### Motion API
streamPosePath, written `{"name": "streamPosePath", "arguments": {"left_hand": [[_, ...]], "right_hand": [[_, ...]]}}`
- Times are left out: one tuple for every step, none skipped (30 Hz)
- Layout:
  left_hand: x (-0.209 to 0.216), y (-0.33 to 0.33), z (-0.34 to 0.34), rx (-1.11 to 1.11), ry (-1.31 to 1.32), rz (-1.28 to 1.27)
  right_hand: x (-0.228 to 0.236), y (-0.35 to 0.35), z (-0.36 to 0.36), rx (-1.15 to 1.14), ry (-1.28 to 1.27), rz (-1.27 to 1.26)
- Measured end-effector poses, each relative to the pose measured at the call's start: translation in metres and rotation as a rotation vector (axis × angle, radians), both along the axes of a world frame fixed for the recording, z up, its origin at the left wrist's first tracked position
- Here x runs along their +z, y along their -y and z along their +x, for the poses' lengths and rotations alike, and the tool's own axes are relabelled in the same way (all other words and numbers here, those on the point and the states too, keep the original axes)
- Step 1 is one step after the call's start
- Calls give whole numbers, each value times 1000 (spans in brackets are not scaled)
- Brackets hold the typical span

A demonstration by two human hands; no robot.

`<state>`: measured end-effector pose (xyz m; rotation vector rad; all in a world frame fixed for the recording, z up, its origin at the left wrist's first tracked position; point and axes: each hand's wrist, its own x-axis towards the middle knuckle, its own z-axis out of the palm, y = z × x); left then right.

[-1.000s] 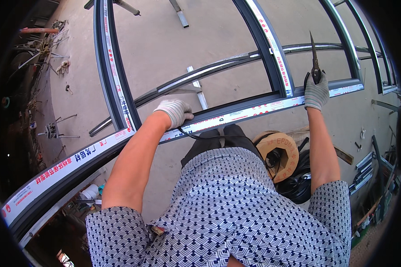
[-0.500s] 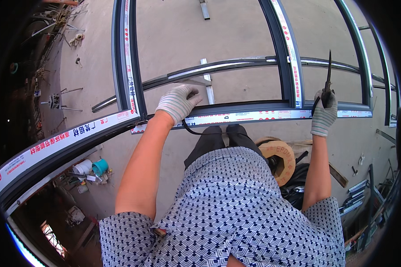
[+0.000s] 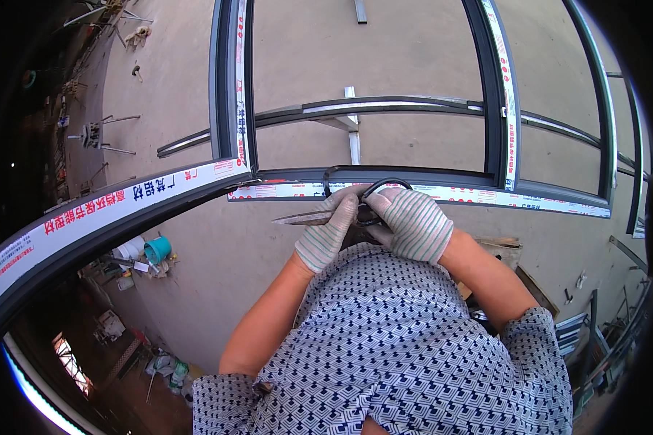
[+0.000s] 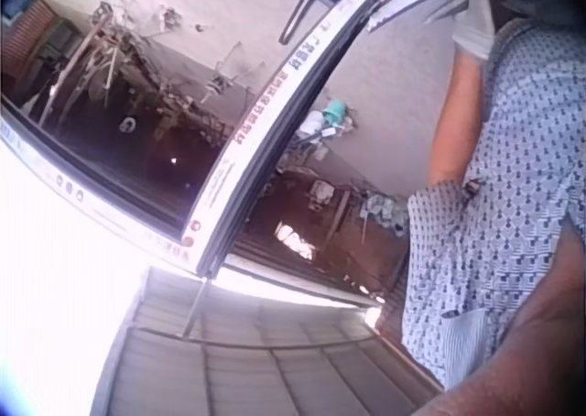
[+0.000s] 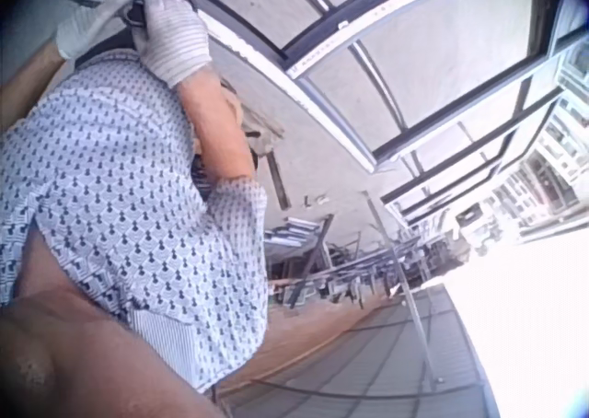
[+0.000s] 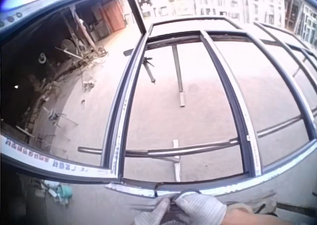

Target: The person installs a rubber seal into the groove of a window frame. They use shears to cut the seal to length and a flat tool to press it into place along the frame's perimeter.

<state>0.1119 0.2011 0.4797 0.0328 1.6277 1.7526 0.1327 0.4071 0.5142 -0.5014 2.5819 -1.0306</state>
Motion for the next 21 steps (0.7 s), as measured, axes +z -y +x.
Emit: {"name": "streamPosePath", "arguments": {"left_hand": [[6, 5, 0, 29, -55, -50], [2, 13, 2, 93, -6, -20], [-6, 22, 6, 158, 44, 11], [-10, 32, 9, 222, 94, 41], [-11, 45, 12, 237, 92, -93], [-11, 53, 13, 230, 84, -107], [-7, 58, 15, 217, 73, -123], [-4, 63, 18, 204, 61, -138], [-4, 69, 20, 193, 77, -174], [-5, 74, 22, 143, 71, -203], [-8, 80, 23, 91, 65, -230], [-12, 84, 23, 42, 53, -250], [-28, 87, 28, 61, 25, -143], [-39, 88, 33, 75, 70, -129], [-45, 83, 32, 87, 116, -112], [-49, 78, 30, 98, 163, -94], [-50, 73, 26, 64, 244, -207], [-56, 67, 25, 82, 260, -210], [-62, 61, 24, 101, 277, -213], [-67, 54, 23, 118, 293, -215], [-69, 47, 20, 110, 292, -211]], "right_hand": [[0, 4, -4, 13, -35, -72], [1, 8, -7, 26, -69, -144], [6, 9, -13, 76, -116, -106], [7, 10, -19, 31, -143, -109], [6, 11, -26, -15, -170, -112], [2, 11, -33, -67, -193, -113], [-12, 9, -40, -144, -243, -119], [-24, 6, -51, -166, -243, -75], [-40, 4, -63, -152, -182, -10], [-54, 2, -74, -136, -124, 54], [-63, 1, -84, -94, -24, 84], [-69, 4, -94, -50, 70, 121], [-75, 7, -101, -2, 170, 150], [-80, 10, -106, 38, 232, 140], [-84, 11, -111, 76, 296, 132], [-88, 12, -115, 112, 360, 125], [-98, 12, -115, 105, 372, 78], [-100, 14, -117, 120, 389, 84], [-101, 16, -120, 134, 406, 90], [-102, 17, -120, 147, 423, 97], [-103, 17, -121, 149, 442, 83]]}}
